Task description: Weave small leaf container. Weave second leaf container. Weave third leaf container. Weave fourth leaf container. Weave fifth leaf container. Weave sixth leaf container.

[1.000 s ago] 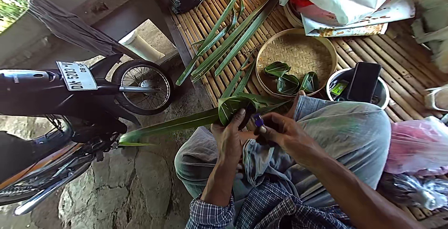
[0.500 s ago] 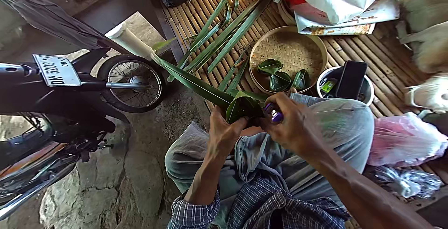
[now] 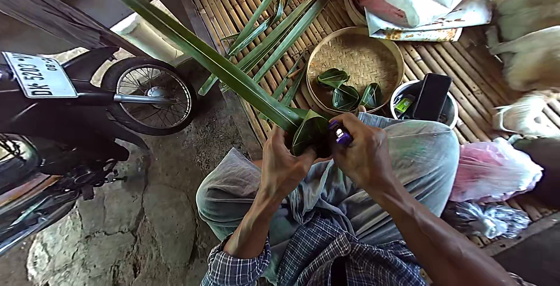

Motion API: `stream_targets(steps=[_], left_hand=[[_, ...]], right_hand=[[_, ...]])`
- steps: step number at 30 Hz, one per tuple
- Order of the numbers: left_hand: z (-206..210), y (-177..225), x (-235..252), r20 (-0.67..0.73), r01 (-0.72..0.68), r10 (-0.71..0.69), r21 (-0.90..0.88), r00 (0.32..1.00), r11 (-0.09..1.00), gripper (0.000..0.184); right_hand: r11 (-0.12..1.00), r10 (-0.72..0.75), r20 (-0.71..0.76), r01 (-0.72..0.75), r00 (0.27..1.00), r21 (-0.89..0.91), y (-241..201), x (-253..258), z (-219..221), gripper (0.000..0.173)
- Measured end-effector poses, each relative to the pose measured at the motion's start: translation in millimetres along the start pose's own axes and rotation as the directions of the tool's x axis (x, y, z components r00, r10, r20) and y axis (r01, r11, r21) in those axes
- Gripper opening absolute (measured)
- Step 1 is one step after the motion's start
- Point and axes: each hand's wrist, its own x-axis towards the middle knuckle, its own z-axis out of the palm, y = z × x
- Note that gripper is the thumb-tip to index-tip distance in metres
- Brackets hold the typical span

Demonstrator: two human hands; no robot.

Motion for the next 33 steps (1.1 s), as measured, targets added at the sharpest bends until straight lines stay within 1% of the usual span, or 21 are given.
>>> stream_targets(steps=[2, 4, 5, 7, 9, 10, 12, 13, 14, 16, 17, 19, 21, 22, 25, 26, 28, 29, 32, 33], left_hand=[[-4, -6, 2, 0.063, 0.047, -0.043, -0.065, 0.997, 0.997, 0.053], [-10, -10, 5, 0.144, 0.097, -0.081, -0.107, 0.986, 0.989, 0.057], [-13, -11, 6, 0.192, 0.117, -0.091, -0.128, 0.977, 0.985, 0.057], [-19, -12, 7, 0.298, 0.146, -0.096, -0.149, 0.950, 0.978, 0.057], [-22, -11, 9, 0.399, 0.164, -0.098, -0.134, 0.912, 0.977, 0.058], [-22, -10, 10, 0.445, 0.163, -0.094, -0.118, 0.891, 0.980, 0.057], [-22, -8, 13, 0.508, 0.140, -0.078, -0.083, 0.858, 0.987, 0.055], [-22, -7, 14, 0.530, 0.122, -0.066, -0.071, 0.846, 0.990, 0.053], [-23, -7, 14, 0.540, 0.105, -0.055, -0.063, 0.840, 0.992, 0.051], [-23, -9, 14, 0.532, 0.101, -0.026, -0.112, 0.846, 0.989, 0.044], [-23, -11, 14, 0.513, 0.102, -0.007, -0.158, 0.858, 0.982, 0.039], [-22, -16, 13, 0.440, 0.095, 0.025, -0.248, 0.898, 0.964, 0.027], [-21, -17, 12, 0.370, 0.076, 0.045, -0.304, 0.928, 0.950, 0.025], [-20, -16, 11, 0.345, 0.066, 0.049, -0.315, 0.937, 0.947, 0.027], [-18, -12, 10, 0.316, 0.071, 0.041, -0.335, 0.948, 0.940, 0.030], [-18, -9, 9, 0.323, 0.086, 0.030, -0.338, 0.946, 0.937, 0.030], [-19, -3, 10, 0.330, 0.102, 0.011, -0.324, 0.944, 0.941, 0.028], [-19, -1, 10, 0.335, 0.113, -0.002, -0.313, 0.942, 0.943, 0.028], [-18, -1, 11, 0.363, 0.152, -0.040, -0.284, 0.931, 0.947, 0.028], [-17, -2, 11, 0.361, 0.139, -0.028, -0.284, 0.932, 0.949, 0.030]], right_hand=[[0.986, 0.085, 0.016, -0.086, 0.996, 0.144, 1, 5, -5, 0.012], [0.938, 0.144, 0.042, -0.150, 0.989, 0.312, 5, 12, -15, 0.017], [0.918, 0.133, 0.052, -0.143, 0.990, 0.369, 7, 16, -22, 0.018], [0.885, 0.059, 0.103, -0.100, 0.993, 0.455, 9, 23, -33, 0.023], [0.889, -0.060, 0.204, -0.041, 0.977, 0.457, 12, 29, -39, 0.036], [0.897, -0.103, 0.269, -0.027, 0.957, 0.440, 13, 31, -40, 0.043], [0.903, -0.140, 0.371, -0.036, 0.918, 0.429, 15, 33, -35, 0.053], [0.896, -0.142, 0.386, -0.048, 0.911, 0.441, 15, 33, -32, 0.051], [0.890, -0.131, 0.385, -0.063, 0.913, 0.451, 16, 32, -29, 0.046], [0.846, -0.086, 0.369, -0.128, 0.926, 0.517, 15, 28, -27, 0.036], [0.811, -0.064, 0.366, -0.166, 0.928, 0.562, 14, 26, -26, 0.035], [0.756, -0.027, 0.395, -0.239, 0.918, 0.609, 15, 22, -25, 0.038], [0.759, -0.010, 0.412, -0.261, 0.911, 0.597, 16, 19, -23, 0.038], [0.758, -0.005, 0.407, -0.262, 0.913, 0.598, 16, 18, -23, 0.033], [0.773, -0.013, 0.372, -0.227, 0.928, 0.593, 12, 19, -22, 0.024], [0.786, -0.027, 0.361, -0.204, 0.932, 0.584, 12, 20, -22, 0.024], [0.826, -0.065, 0.344, -0.143, 0.937, 0.545, 11, 20, -22, 0.030], [0.845, -0.081, 0.331, -0.112, 0.940, 0.523, 11, 20, -21, 0.030], [0.859, -0.118, 0.258, -0.031, 0.959, 0.510, 10, 20, -17, 0.017], [0.859, -0.124, 0.240, -0.017, 0.963, 0.512, 10, 20, -17, 0.013]])
